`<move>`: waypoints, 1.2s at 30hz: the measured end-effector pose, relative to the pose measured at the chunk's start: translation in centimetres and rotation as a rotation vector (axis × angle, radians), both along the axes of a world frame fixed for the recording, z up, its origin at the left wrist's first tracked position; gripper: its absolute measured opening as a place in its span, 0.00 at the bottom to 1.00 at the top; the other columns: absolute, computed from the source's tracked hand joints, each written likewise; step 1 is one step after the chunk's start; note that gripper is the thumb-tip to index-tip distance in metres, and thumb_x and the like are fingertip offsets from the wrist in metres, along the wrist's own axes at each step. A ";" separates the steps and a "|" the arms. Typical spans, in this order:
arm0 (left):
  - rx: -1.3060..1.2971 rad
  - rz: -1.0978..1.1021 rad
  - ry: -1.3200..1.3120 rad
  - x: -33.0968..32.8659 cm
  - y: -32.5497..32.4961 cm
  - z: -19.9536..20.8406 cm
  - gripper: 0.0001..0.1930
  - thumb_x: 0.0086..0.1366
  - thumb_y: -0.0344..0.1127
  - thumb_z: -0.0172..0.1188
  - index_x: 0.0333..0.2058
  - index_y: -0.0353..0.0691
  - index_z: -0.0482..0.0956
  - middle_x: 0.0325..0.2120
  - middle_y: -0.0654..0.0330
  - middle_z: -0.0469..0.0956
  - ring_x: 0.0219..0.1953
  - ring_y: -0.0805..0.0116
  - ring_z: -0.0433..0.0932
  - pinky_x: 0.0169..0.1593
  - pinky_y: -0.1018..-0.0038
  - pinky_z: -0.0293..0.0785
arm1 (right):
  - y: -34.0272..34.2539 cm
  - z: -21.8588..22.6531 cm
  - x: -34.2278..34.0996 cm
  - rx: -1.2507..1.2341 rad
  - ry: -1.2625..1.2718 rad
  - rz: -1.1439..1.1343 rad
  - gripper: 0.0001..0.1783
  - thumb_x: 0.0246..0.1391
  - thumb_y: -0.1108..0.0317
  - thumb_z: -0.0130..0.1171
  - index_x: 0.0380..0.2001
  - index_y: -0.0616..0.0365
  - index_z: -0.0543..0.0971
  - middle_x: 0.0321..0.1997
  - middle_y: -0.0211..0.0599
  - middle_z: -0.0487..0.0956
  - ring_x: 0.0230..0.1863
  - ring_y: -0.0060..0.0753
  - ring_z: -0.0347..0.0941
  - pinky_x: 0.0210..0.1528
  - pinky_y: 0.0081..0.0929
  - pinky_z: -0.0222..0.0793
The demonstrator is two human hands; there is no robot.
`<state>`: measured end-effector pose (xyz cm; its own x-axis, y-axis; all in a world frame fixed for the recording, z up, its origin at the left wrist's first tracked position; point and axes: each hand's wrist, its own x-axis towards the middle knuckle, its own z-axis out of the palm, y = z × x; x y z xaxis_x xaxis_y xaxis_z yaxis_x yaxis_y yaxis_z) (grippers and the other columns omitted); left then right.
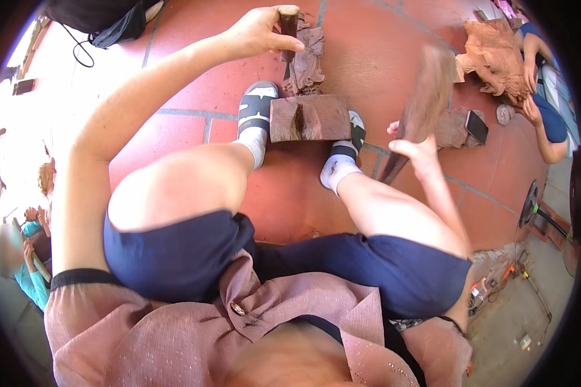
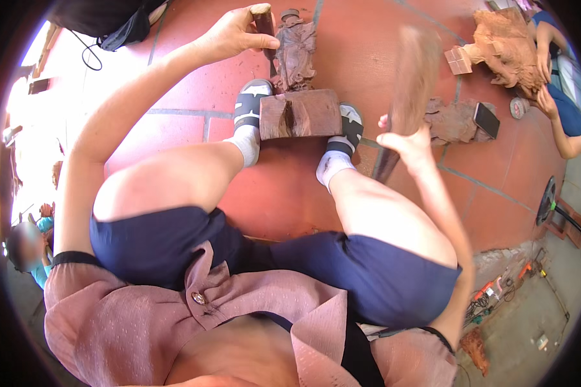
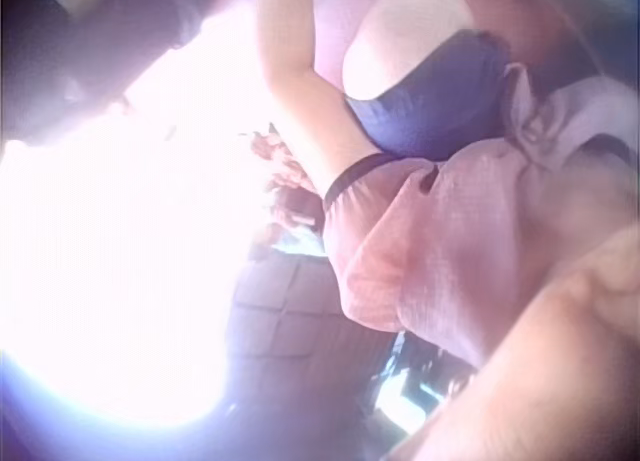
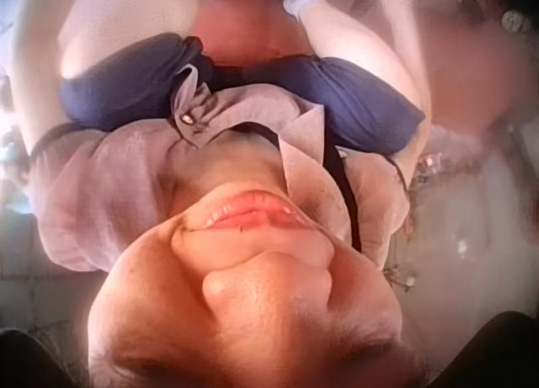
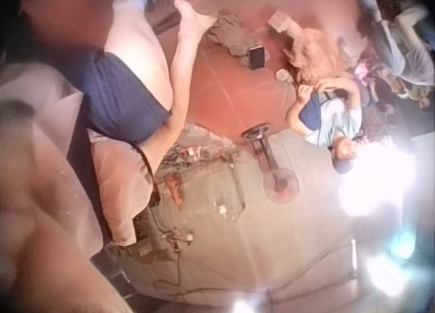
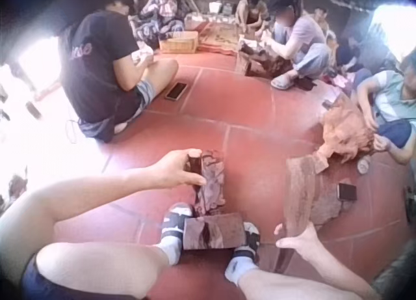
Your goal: The person sits on the floor and carves a piece of wood using a chisel and a wooden mallet. They repeatedly strike the chisel to shape the wood, occasionally adjusting the piece and removing wood shavings.
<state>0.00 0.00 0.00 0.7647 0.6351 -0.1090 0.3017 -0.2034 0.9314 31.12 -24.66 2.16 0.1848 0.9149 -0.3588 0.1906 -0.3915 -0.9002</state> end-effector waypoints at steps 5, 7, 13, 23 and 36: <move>-0.222 0.158 -0.232 -0.1 0.4 -0.2 0.16 0.51 0.20 0.67 0.37 0.39 0.73 0.32 0.61 0.79 0.38 0.70 0.79 0.44 0.71 0.77 | 10.2 0.9 -1.9 -0.132 0.055 0.282 0.21 0.34 0.75 0.64 0.38 0.61 0.76 0.33 0.33 0.78 0.34 0.25 0.75 0.41 0.24 0.71; -0.408 0.149 -0.331 -1.0 -0.9 -0.8 0.16 0.47 0.18 0.62 0.35 0.39 0.71 0.35 0.58 0.79 0.42 0.64 0.78 0.48 0.69 0.76 | 10.7 1.3 -3.8 -0.118 0.085 0.266 0.22 0.34 0.75 0.64 0.39 0.62 0.75 0.34 0.33 0.78 0.34 0.24 0.75 0.42 0.24 0.71; -0.482 0.165 -0.324 -2.0 -2.9 -2.6 0.15 0.41 0.15 0.50 0.30 0.38 0.69 0.34 0.55 0.78 0.50 0.55 0.78 0.54 0.65 0.74 | 9.7 0.8 -5.3 -0.133 0.194 0.246 0.17 0.35 0.75 0.65 0.34 0.62 0.77 0.31 0.33 0.78 0.33 0.24 0.75 0.40 0.26 0.72; -0.203 0.149 -0.130 0.2 -4.1 -5.1 0.09 0.53 0.26 0.66 0.32 0.37 0.75 0.30 0.63 0.77 0.37 0.73 0.75 0.44 0.76 0.71 | 6.2 0.0 -5.4 -0.139 0.264 0.089 0.26 0.33 0.78 0.65 0.42 0.61 0.73 0.32 0.33 0.77 0.35 0.26 0.75 0.39 0.27 0.72; -0.170 0.528 -0.259 -2.9 -4.6 -7.0 0.16 0.54 0.23 0.68 0.39 0.36 0.72 0.36 0.55 0.81 0.40 0.70 0.80 0.48 0.73 0.77 | 6.8 1.7 -5.4 -0.175 0.184 0.172 0.23 0.35 0.77 0.64 0.40 0.62 0.73 0.33 0.33 0.77 0.36 0.24 0.74 0.41 0.26 0.72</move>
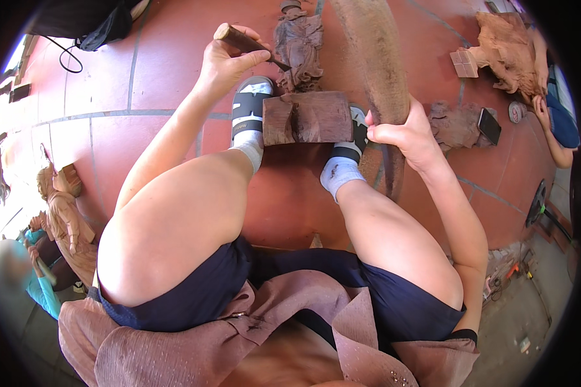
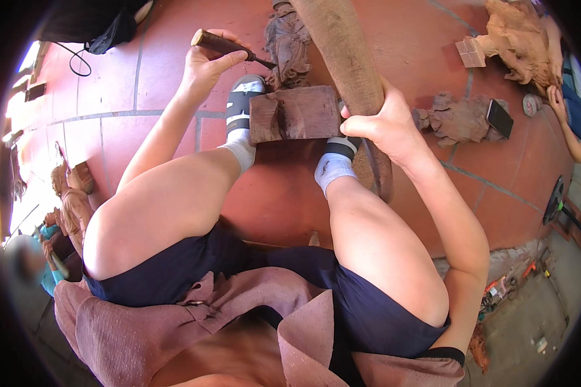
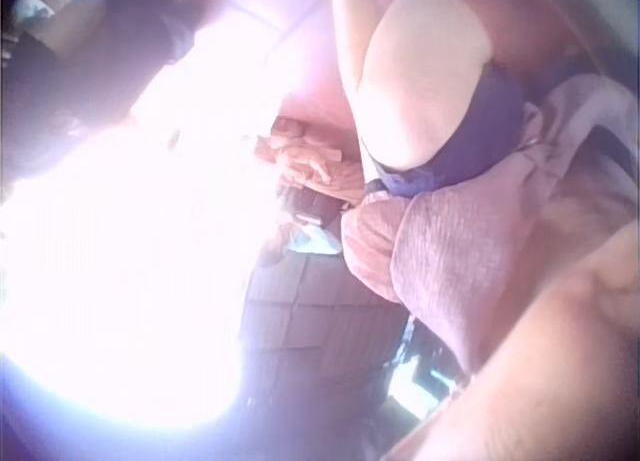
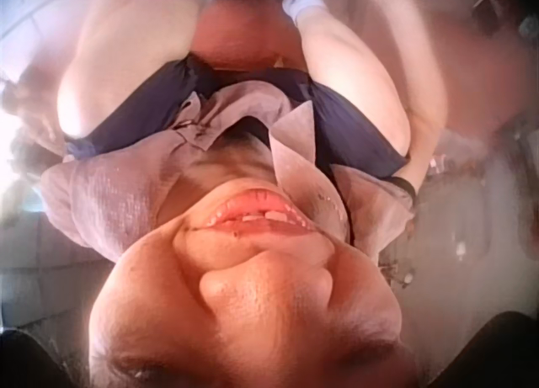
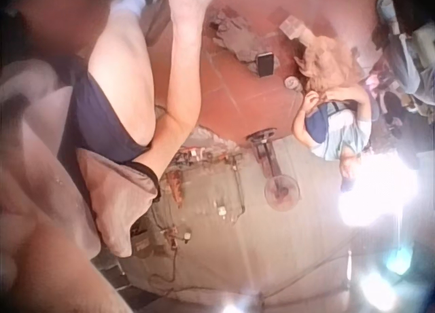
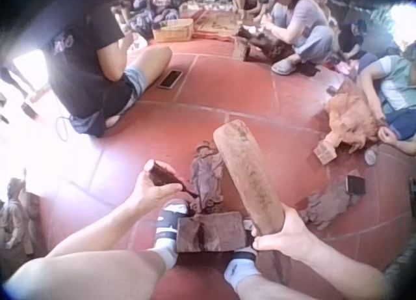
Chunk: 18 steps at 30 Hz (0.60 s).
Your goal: The person sits on the floor and carves a piece of wood using a chisel and a wooden mallet. They repeatedly strike the chisel to shape the wood, occasionally adjusting the piece and removing wood shavings.
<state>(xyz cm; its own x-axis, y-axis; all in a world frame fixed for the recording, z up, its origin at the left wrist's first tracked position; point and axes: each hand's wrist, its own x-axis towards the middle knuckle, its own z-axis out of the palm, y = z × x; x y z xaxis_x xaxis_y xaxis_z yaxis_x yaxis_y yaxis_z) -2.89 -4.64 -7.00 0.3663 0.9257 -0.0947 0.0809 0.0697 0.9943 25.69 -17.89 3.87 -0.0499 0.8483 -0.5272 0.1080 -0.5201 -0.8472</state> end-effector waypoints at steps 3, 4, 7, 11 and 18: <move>0.002 0.027 0.097 0.2 -0.6 1.4 0.17 0.53 0.24 0.70 0.38 0.37 0.72 0.34 0.57 0.81 0.39 0.70 0.80 0.47 0.74 0.77 | 0.0 0.3 0.2 0.004 -0.018 -0.018 0.22 0.35 0.77 0.64 0.39 0.62 0.73 0.33 0.33 0.77 0.35 0.24 0.75 0.41 0.25 0.72; -0.007 0.029 0.132 0.5 -0.8 1.6 0.17 0.52 0.25 0.71 0.38 0.37 0.72 0.33 0.57 0.80 0.38 0.71 0.80 0.46 0.74 0.77 | 0.0 0.5 0.3 0.007 -0.025 -0.024 0.22 0.35 0.77 0.64 0.39 0.62 0.73 0.33 0.33 0.77 0.35 0.24 0.74 0.41 0.25 0.72; 0.015 0.017 0.079 0.7 -1.2 1.6 0.18 0.51 0.25 0.72 0.38 0.37 0.72 0.32 0.59 0.80 0.38 0.72 0.80 0.44 0.76 0.78 | 0.0 0.7 0.1 0.012 -0.044 0.005 0.21 0.36 0.76 0.63 0.39 0.62 0.73 0.33 0.33 0.77 0.35 0.23 0.74 0.41 0.25 0.71; -0.058 -0.018 -0.066 1.0 -1.4 1.7 0.17 0.52 0.24 0.71 0.37 0.37 0.72 0.31 0.58 0.80 0.36 0.71 0.81 0.42 0.76 0.79 | 0.0 0.8 -0.2 -0.006 -0.039 0.027 0.22 0.35 0.75 0.64 0.39 0.62 0.73 0.33 0.33 0.77 0.35 0.23 0.74 0.41 0.25 0.71; 0.021 -0.057 0.008 1.4 -1.5 0.5 0.15 0.50 0.23 0.71 0.35 0.37 0.73 0.29 0.59 0.81 0.33 0.71 0.82 0.39 0.76 0.81 | 0.1 0.8 -0.2 0.022 -0.112 0.079 0.27 0.33 0.74 0.64 0.43 0.61 0.73 0.35 0.32 0.76 0.37 0.24 0.72 0.42 0.25 0.69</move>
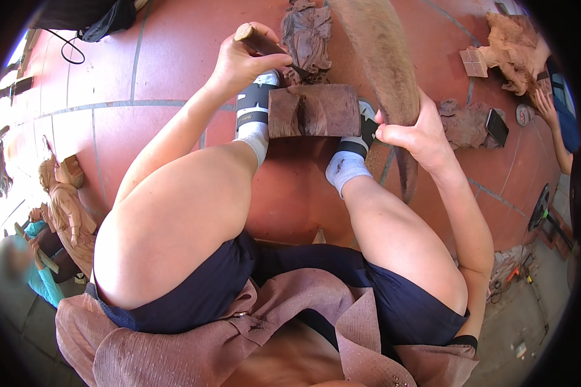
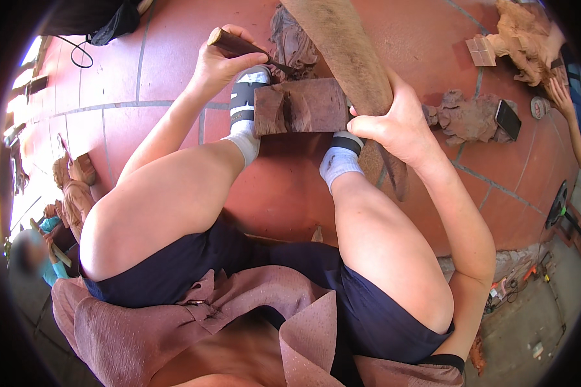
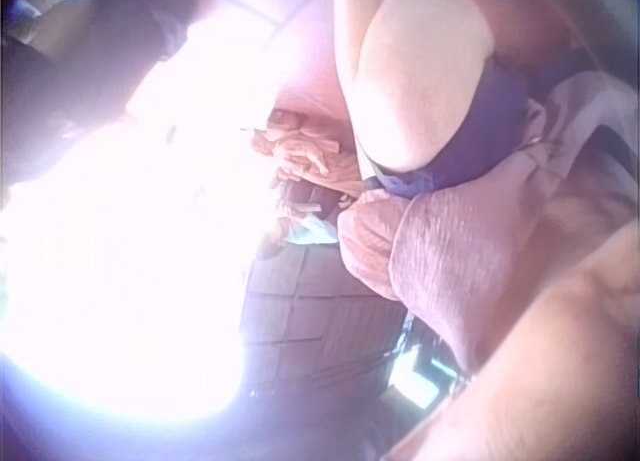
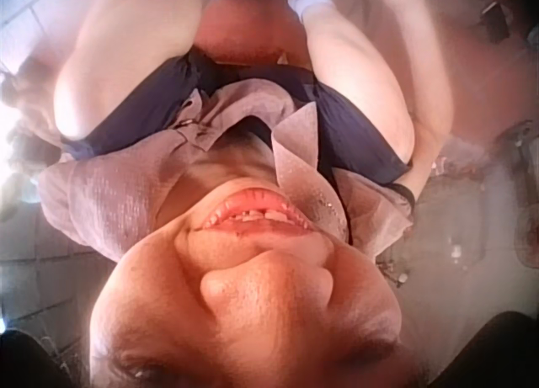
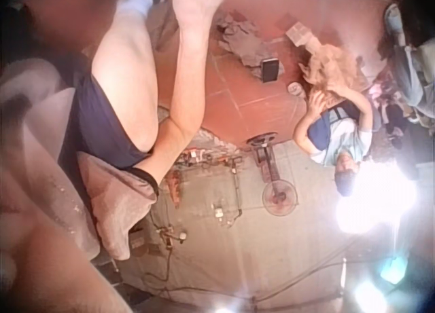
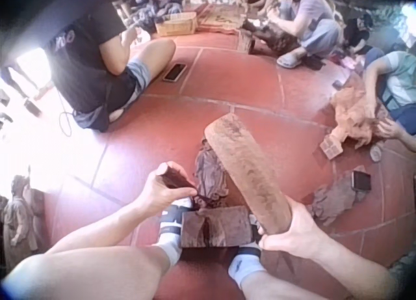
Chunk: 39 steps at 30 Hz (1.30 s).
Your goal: The person sits on the floor and carves a piece of wood using a chisel and a wooden mallet. They repeatedly strike the chisel to shape the wood, occasionally adjusting the piece and removing wood shavings.
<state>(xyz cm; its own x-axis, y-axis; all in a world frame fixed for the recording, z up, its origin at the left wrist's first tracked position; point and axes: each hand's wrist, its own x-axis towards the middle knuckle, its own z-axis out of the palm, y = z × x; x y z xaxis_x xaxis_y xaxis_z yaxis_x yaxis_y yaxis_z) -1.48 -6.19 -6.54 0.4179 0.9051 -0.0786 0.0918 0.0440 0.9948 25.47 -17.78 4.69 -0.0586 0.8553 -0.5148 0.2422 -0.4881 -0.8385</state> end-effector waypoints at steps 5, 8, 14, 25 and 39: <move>0.000 -0.022 0.001 0.3 0.3 -1.1 0.16 0.50 0.24 0.72 0.36 0.38 0.74 0.30 0.62 0.80 0.33 0.75 0.81 0.39 0.78 0.78 | 0.2 -0.8 0.3 0.222 -0.096 0.047 0.36 0.34 0.74 0.64 0.53 0.63 0.70 0.42 0.35 0.76 0.43 0.26 0.72 0.47 0.27 0.69; 0.008 -0.067 0.042 0.4 0.4 -0.8 0.16 0.52 0.23 0.71 0.38 0.38 0.74 0.32 0.59 0.81 0.37 0.74 0.81 0.43 0.78 0.78 | 0.9 -0.4 0.4 0.347 -0.123 0.083 0.38 0.37 0.76 0.65 0.58 0.62 0.68 0.45 0.34 0.76 0.44 0.24 0.73 0.49 0.26 0.70; 0.083 -0.111 0.083 1.3 0.1 0.2 0.16 0.52 0.24 0.71 0.37 0.39 0.75 0.31 0.62 0.81 0.36 0.76 0.80 0.43 0.78 0.79 | 2.8 2.3 0.2 0.436 -0.216 0.069 0.39 0.41 0.71 0.70 0.60 0.60 0.67 0.47 0.30 0.75 0.42 0.20 0.73 0.47 0.23 0.72; 0.267 -0.190 0.227 3.0 -0.2 -0.1 0.19 0.48 0.33 0.74 0.38 0.36 0.79 0.31 0.59 0.79 0.29 0.71 0.80 0.32 0.74 0.78 | 4.3 3.4 1.2 0.789 -1.052 0.519 0.46 0.31 0.77 0.64 0.62 0.47 0.67 0.36 0.43 0.76 0.38 0.47 0.75 0.42 0.37 0.72; 0.183 -0.175 0.157 2.3 1.6 -0.5 0.17 0.48 0.34 0.74 0.34 0.41 0.75 0.25 0.69 0.74 0.29 0.81 0.75 0.35 0.80 0.75 | 6.0 4.5 0.1 0.860 -0.772 0.323 0.44 0.35 0.78 0.61 0.63 0.48 0.65 0.40 0.46 0.77 0.44 0.51 0.75 0.47 0.39 0.71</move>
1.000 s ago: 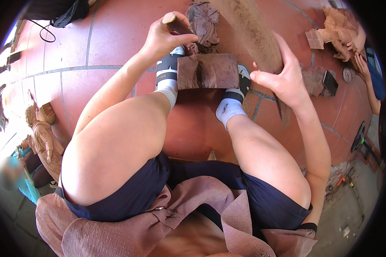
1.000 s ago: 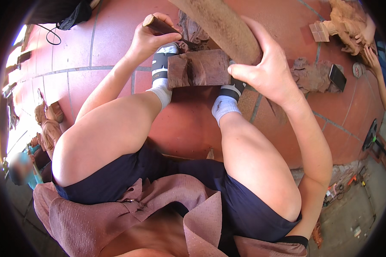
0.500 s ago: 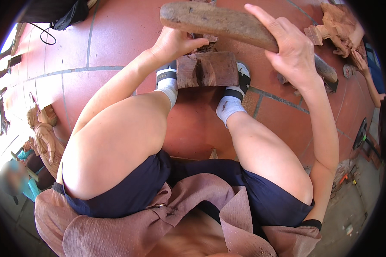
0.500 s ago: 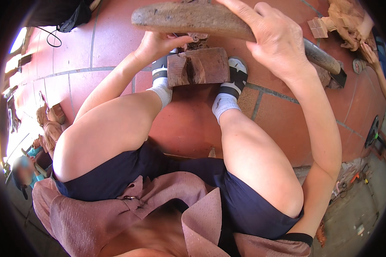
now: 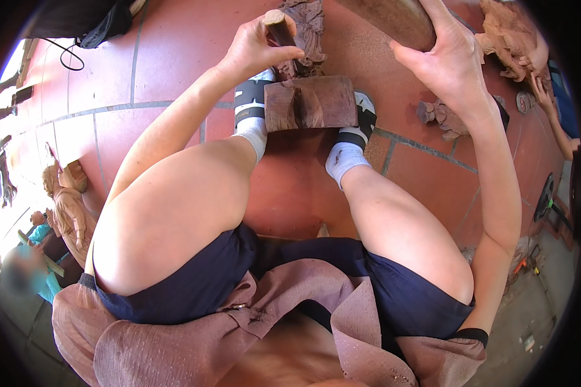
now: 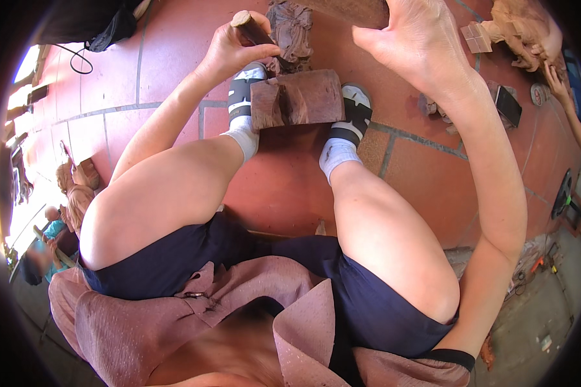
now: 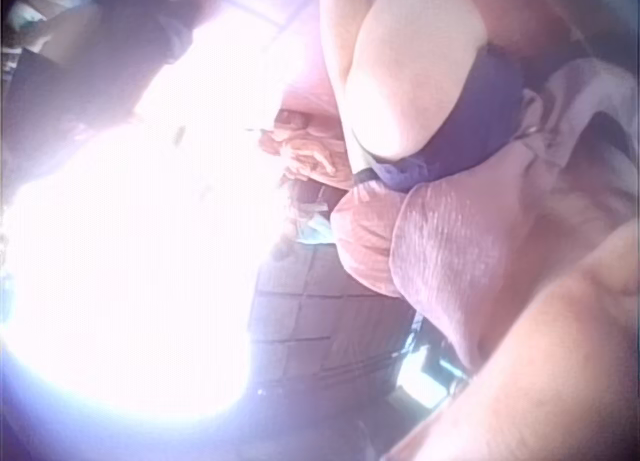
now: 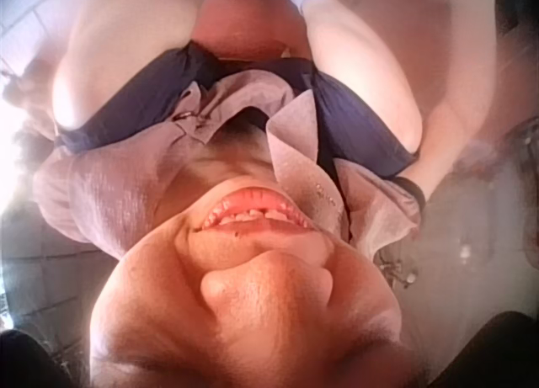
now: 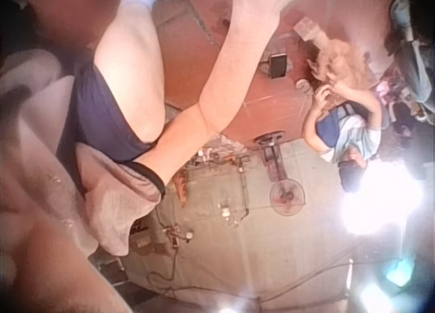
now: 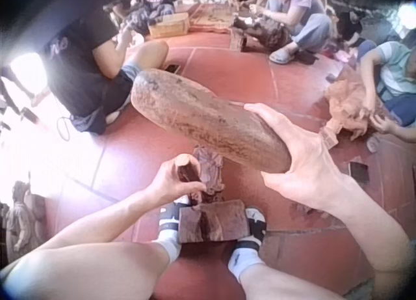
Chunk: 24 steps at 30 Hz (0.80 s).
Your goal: The person sits on the floor and carves a piece of wood using a chisel and a wooden mallet. They repeatedly strike the chisel to shape the wood, occasionally adjusting the piece and removing wood shavings.
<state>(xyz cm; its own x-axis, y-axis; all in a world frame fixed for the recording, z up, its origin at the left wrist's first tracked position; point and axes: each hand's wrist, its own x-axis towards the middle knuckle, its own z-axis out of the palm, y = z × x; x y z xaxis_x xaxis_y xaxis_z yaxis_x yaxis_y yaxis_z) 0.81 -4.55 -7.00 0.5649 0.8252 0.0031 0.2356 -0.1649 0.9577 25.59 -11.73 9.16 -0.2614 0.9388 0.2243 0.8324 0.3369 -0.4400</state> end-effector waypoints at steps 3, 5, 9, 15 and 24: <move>-0.120 -0.015 -0.050 0.3 -0.1 -0.1 0.17 0.49 0.35 0.74 0.34 0.41 0.75 0.24 0.68 0.74 0.29 0.81 0.75 0.35 0.80 0.74 | 0.0 0.7 -0.3 -0.084 -0.166 0.016 0.44 0.36 0.77 0.60 0.63 0.48 0.64 0.41 0.47 0.77 0.45 0.52 0.75 0.48 0.39 0.71; -0.052 0.003 -0.001 0.1 -0.2 -0.5 0.17 0.49 0.34 0.74 0.34 0.41 0.75 0.24 0.68 0.75 0.29 0.80 0.75 0.35 0.79 0.75 | 0.3 1.2 -0.3 -0.175 -0.372 -0.022 0.44 0.36 0.77 0.60 0.63 0.48 0.64 0.42 0.48 0.77 0.46 0.52 0.75 0.48 0.39 0.71; -0.025 0.004 -0.018 0.2 -0.2 -0.2 0.17 0.49 0.33 0.74 0.34 0.40 0.75 0.24 0.67 0.75 0.29 0.78 0.76 0.35 0.78 0.75 | 0.5 -0.5 0.6 -0.012 -0.161 0.046 0.45 0.36 0.76 0.61 0.64 0.46 0.64 0.38 0.46 0.76 0.42 0.51 0.75 0.46 0.40 0.71; 0.046 0.007 -0.023 0.5 -0.9 -0.9 0.17 0.49 0.33 0.74 0.34 0.39 0.76 0.25 0.66 0.76 0.29 0.78 0.77 0.36 0.78 0.76 | -0.6 1.3 0.0 -0.171 -0.360 -0.015 0.45 0.34 0.76 0.60 0.63 0.46 0.66 0.35 0.45 0.75 0.40 0.49 0.75 0.44 0.39 0.72; -0.186 -0.041 -0.318 0.0 -1.7 2.5 0.15 0.50 0.23 0.72 0.36 0.37 0.77 0.30 0.61 0.82 0.32 0.76 0.80 0.38 0.77 0.79 | -1.6 0.5 0.8 -0.251 -0.163 -0.052 0.44 0.34 0.77 0.60 0.62 0.50 0.66 0.41 0.46 0.77 0.44 0.48 0.76 0.48 0.37 0.72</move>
<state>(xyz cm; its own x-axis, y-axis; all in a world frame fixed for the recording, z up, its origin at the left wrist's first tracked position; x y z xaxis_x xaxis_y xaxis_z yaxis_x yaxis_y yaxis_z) 0.82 -6.20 -4.50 0.5923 0.8049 0.0355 -0.0816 0.0161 0.9965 26.38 -13.36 9.69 -0.2254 0.9726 -0.0574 0.9121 0.1900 -0.3632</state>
